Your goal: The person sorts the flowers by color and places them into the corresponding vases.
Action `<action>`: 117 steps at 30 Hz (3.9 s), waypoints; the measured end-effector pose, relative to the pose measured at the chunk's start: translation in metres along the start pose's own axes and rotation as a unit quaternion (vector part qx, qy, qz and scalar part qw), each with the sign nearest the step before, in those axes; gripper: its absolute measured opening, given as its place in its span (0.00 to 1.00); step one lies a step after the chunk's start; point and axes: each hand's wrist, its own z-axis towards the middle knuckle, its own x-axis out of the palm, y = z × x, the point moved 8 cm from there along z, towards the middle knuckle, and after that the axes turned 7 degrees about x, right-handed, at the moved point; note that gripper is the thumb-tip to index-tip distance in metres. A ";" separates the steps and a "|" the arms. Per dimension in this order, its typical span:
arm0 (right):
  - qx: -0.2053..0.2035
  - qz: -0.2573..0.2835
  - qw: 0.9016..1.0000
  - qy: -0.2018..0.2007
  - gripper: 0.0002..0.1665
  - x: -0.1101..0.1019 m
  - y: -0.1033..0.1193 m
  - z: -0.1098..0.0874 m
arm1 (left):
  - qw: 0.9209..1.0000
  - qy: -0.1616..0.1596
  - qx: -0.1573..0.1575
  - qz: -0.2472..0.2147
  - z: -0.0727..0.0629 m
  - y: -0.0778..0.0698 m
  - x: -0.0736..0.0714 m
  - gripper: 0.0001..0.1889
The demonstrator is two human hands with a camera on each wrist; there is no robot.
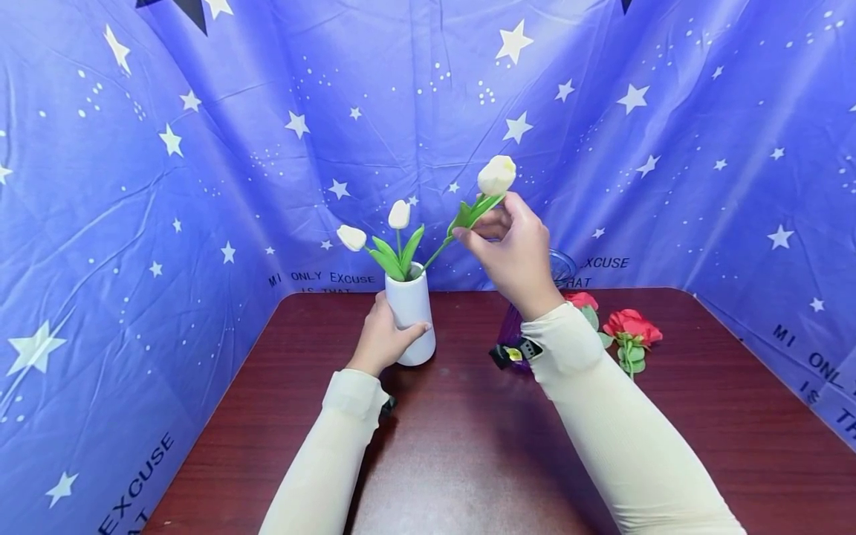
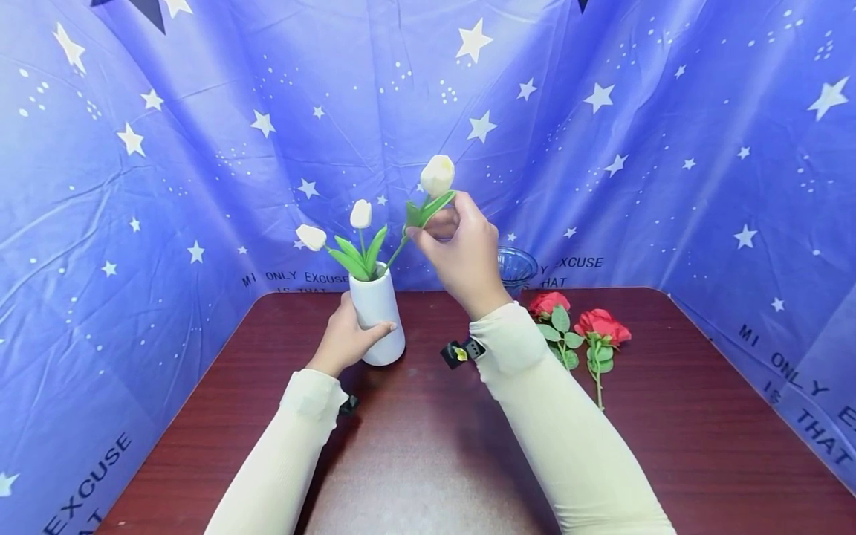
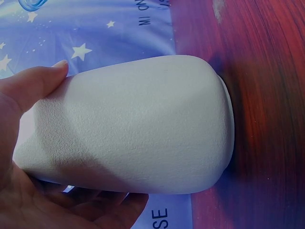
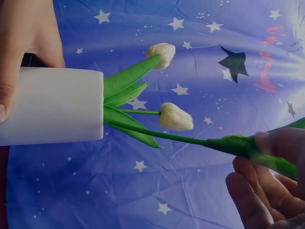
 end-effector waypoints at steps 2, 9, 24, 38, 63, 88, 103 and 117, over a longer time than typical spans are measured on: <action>0.004 -0.008 1.000 0.006 0.22 0.004 -0.001 0.002 | 1.000 -0.002 0.002 0.001 0.000 0.000 -0.001 0.48; 0.032 -0.026 0.999 0.029 0.24 0.018 -0.009 0.007 | 1.000 -0.001 0.006 -0.004 0.000 -0.002 -0.001 0.48; 0.062 -0.042 0.996 0.057 0.28 0.048 -0.025 0.009 | 1.000 0.003 0.005 -0.004 0.000 -0.002 -0.001 0.49; 0.080 -0.074 0.991 0.082 0.27 0.064 -0.045 0.007 | 1.000 0.007 0.006 0.004 0.002 0.000 0.000 0.49; 0.085 -0.128 0.982 0.108 0.21 0.091 -0.062 0.003 | 1.000 0.004 0.003 0.014 0.002 0.000 0.000 0.50; 0.136 -0.090 0.983 0.080 0.22 0.104 -0.082 -0.013 | 1.000 0.000 0.005 0.024 0.002 -0.001 0.001 0.49; 0.220 0.022 0.973 0.063 0.24 0.108 -0.105 -0.025 | 1.000 0.001 -0.003 0.016 0.002 0.000 -0.001 0.49; 0.160 -0.011 0.984 0.080 0.24 0.108 -0.095 -0.039 | 1.000 0.002 0.003 0.024 0.003 0.001 0.000 0.48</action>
